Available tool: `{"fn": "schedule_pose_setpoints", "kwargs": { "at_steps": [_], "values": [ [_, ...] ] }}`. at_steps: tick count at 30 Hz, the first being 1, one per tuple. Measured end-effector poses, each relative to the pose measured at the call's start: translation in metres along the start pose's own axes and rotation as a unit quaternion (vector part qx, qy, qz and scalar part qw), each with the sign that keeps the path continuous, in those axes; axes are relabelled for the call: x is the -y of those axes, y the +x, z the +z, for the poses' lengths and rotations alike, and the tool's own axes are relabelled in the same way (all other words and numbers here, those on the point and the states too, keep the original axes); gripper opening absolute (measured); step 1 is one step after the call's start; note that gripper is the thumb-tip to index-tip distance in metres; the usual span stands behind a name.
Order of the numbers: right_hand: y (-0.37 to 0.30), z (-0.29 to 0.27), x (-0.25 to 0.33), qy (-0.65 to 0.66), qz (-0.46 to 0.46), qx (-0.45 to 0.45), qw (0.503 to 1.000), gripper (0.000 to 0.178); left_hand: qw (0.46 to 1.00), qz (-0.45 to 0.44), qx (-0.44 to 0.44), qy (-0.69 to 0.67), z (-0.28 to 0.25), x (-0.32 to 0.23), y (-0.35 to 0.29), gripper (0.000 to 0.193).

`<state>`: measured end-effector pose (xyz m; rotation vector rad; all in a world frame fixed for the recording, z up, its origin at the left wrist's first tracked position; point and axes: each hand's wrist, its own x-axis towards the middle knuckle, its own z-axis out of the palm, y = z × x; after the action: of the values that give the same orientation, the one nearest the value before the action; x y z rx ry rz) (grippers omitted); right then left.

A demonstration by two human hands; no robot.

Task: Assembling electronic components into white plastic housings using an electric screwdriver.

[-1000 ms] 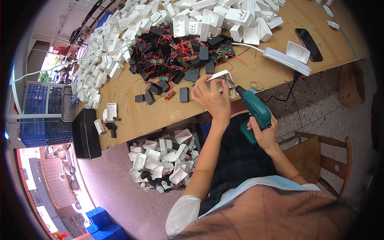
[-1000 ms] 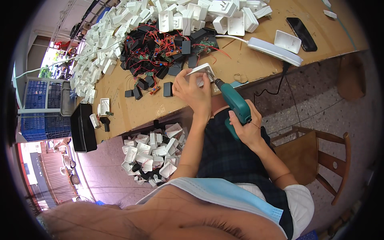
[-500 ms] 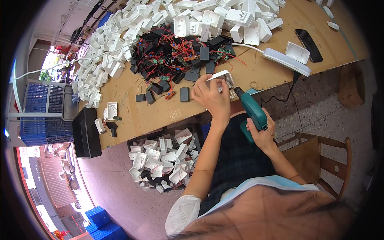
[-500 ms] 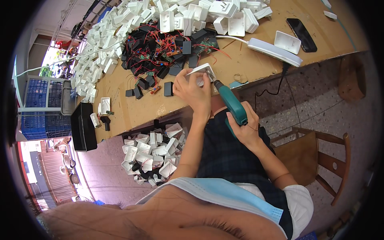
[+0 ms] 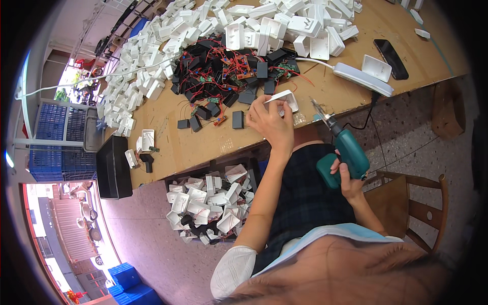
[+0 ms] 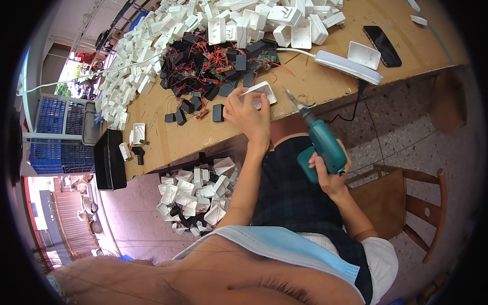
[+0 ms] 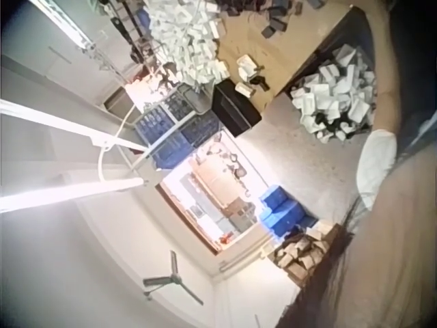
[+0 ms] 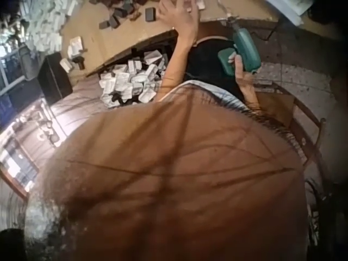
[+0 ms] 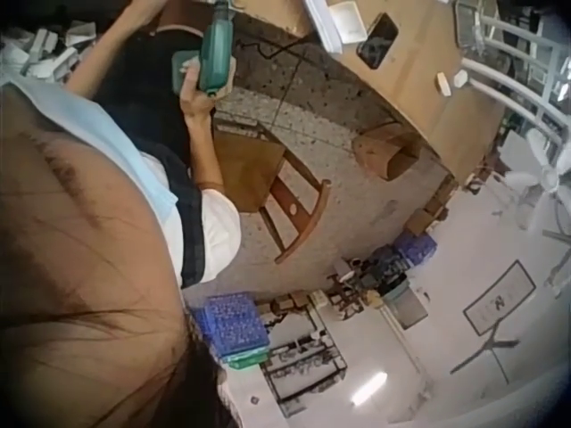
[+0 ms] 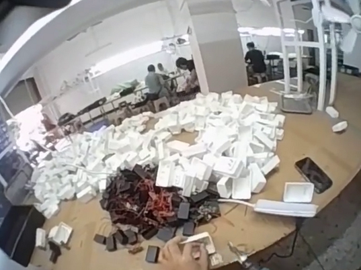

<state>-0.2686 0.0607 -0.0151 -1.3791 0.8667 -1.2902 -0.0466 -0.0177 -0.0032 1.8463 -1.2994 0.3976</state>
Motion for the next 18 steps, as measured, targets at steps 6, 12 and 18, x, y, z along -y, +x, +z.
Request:
{"fn": "schedule_pose_setpoints", "kwargs": {
  "at_steps": [6, 12, 18],
  "values": [
    [-0.005, -0.01, 0.01, 0.008, 0.012, -0.02, 1.0, 0.027, 1.0, 0.008, -0.014, 0.01, 0.002, 0.0, 0.0, 0.013],
    [-0.014, -0.02, 0.009, -0.011, 0.037, 0.031, 0.999, 0.038, 0.999, 0.017, -0.01, -0.032, -0.011, -0.003, -0.002, 0.033],
    [-0.009, -0.012, 0.009, 0.033, 0.007, -0.005, 0.999, 0.03, 0.993, 0.03, 0.101, -0.047, -0.036, 0.031, 0.0, 0.073]
  ]
}}
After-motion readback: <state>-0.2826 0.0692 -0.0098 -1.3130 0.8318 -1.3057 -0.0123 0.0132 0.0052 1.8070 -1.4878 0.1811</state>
